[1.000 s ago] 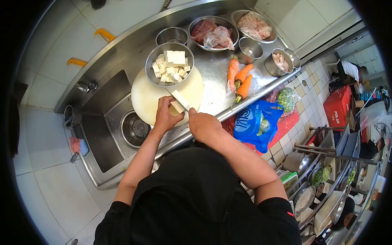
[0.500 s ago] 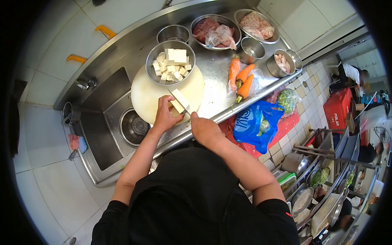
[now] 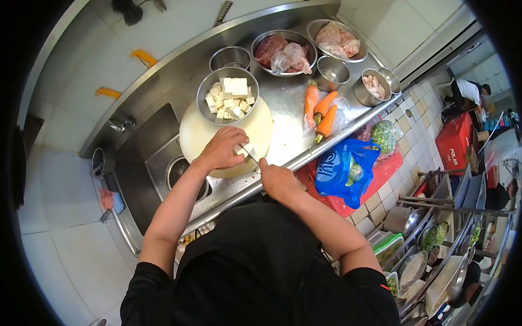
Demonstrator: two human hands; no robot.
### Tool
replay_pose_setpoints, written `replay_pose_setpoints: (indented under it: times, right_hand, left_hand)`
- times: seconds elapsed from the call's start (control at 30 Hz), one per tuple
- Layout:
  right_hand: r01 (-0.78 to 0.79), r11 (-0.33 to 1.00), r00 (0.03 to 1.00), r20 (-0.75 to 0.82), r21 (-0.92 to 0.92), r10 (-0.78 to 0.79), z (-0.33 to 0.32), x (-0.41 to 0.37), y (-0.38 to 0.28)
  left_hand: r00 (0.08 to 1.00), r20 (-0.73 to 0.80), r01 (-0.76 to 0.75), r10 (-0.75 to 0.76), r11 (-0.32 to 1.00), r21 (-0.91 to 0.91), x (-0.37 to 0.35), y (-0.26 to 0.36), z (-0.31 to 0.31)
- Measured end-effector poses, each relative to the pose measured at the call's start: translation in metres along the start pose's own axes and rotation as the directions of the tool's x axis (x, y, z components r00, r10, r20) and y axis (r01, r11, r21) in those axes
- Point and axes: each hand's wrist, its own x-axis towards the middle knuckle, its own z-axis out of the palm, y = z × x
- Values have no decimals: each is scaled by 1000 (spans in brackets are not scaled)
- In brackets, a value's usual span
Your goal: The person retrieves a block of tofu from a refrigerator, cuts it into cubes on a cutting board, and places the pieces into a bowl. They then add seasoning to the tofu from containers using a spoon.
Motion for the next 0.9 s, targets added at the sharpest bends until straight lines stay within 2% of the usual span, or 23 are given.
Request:
replay_pose_setpoints:
  times: [0.2,0.27,0.63,0.7,0.73,0.8,0.83,0.9]
  right_hand:
    - [-20,1000,1000,-4,0,20,-24,-10,-13]
    - [-60,998,995,83,-16,62,-41,-14,-21]
    - [-8,998,999,-32,59,10,-73,-39,-23]
    - [-11,996,999,-48,90,15,-82,-49,-24]
    - [-23,992,998,-48,128,29,-89,-56,-24]
    - [-35,985,998,-48,168,44,-103,-68,-23]
    - [-58,976,994,-77,210,75,-110,-75,-22]
    - [-72,965,990,-99,251,100,-114,-83,-14]
  left_hand:
    - [998,69,-16,10,996,93,8,5,-10]
    - [995,96,-4,-7,993,115,11,11,-15]
    - [961,242,62,-134,957,284,24,27,-35]
    - [1000,8,3,-6,956,292,18,33,-39]
    - [1000,9,3,-6,956,293,14,36,-43]
    - [954,-231,198,-190,980,13,7,40,-55]
    - [923,-291,231,-250,968,-96,-1,34,-53]
    - [921,-238,280,-307,949,-143,-11,23,-41]
